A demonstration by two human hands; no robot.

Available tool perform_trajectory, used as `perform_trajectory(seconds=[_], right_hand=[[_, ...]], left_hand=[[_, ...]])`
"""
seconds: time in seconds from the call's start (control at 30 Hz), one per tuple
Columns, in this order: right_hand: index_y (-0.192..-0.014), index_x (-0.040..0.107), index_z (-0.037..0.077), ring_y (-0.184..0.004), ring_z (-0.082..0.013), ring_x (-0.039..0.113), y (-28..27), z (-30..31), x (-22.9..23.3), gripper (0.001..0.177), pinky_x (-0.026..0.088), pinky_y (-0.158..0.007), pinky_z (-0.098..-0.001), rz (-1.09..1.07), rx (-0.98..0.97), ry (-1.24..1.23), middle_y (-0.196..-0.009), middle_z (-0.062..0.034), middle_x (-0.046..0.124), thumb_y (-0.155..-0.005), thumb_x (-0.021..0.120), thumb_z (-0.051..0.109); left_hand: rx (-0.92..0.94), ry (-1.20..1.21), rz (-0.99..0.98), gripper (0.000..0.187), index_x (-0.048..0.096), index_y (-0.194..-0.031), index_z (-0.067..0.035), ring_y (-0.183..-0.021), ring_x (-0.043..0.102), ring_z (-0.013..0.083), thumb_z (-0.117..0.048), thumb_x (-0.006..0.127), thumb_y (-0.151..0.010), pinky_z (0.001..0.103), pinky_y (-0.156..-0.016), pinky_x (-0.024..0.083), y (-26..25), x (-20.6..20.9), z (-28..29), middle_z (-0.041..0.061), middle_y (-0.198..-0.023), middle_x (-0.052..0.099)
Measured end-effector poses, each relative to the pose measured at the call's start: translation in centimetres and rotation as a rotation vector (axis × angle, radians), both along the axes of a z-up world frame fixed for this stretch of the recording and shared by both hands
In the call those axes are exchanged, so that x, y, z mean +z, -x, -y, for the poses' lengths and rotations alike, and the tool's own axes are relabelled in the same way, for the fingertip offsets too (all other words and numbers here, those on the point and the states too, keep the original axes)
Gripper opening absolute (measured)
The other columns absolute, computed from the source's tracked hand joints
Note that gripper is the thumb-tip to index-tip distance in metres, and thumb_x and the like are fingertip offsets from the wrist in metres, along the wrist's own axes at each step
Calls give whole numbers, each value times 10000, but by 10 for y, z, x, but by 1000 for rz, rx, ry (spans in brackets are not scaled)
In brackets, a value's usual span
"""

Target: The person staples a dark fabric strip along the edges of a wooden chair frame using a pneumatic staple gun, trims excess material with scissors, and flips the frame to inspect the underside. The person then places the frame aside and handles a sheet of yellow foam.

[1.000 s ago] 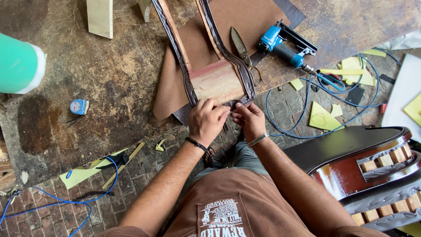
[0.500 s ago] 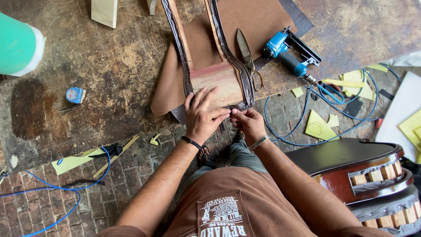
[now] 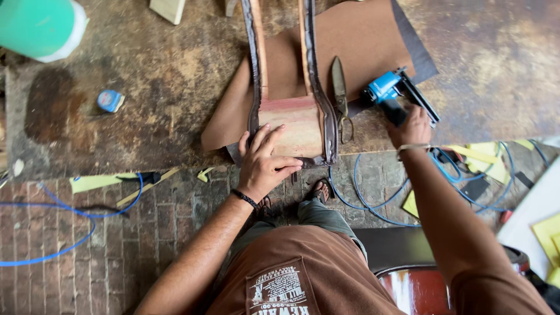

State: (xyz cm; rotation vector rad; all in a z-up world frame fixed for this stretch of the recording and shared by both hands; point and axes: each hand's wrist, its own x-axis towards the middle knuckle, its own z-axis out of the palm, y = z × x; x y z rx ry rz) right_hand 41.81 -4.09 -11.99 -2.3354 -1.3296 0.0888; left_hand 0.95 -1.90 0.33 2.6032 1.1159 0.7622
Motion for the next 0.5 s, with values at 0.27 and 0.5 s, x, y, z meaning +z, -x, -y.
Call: perform_trajectory(seconds=[0.27,0.5], right_hand=[[-1373,415,2,-959,-465,665,-26,-53,18,843,530,-804,-519,-190,22,207,-1099,-287,666,-732,883,287],[-1042,731,26,-711,-204,703,83,100,81,275,549,-643,-358,-843,-146,-111,-811,-104,737,-800,754,154]], left_hand=[[23,30,-21,157,823,-812,-363,-1436,412,283,-488,873,-732,588,-1199,160,-4,7,2,17,-1493,568],[-28,-15,9,148,831,-845,-361,-1437,421,281,-474,876,-761,591,-1203,155,-2,1,-2,22,-1496,574]])
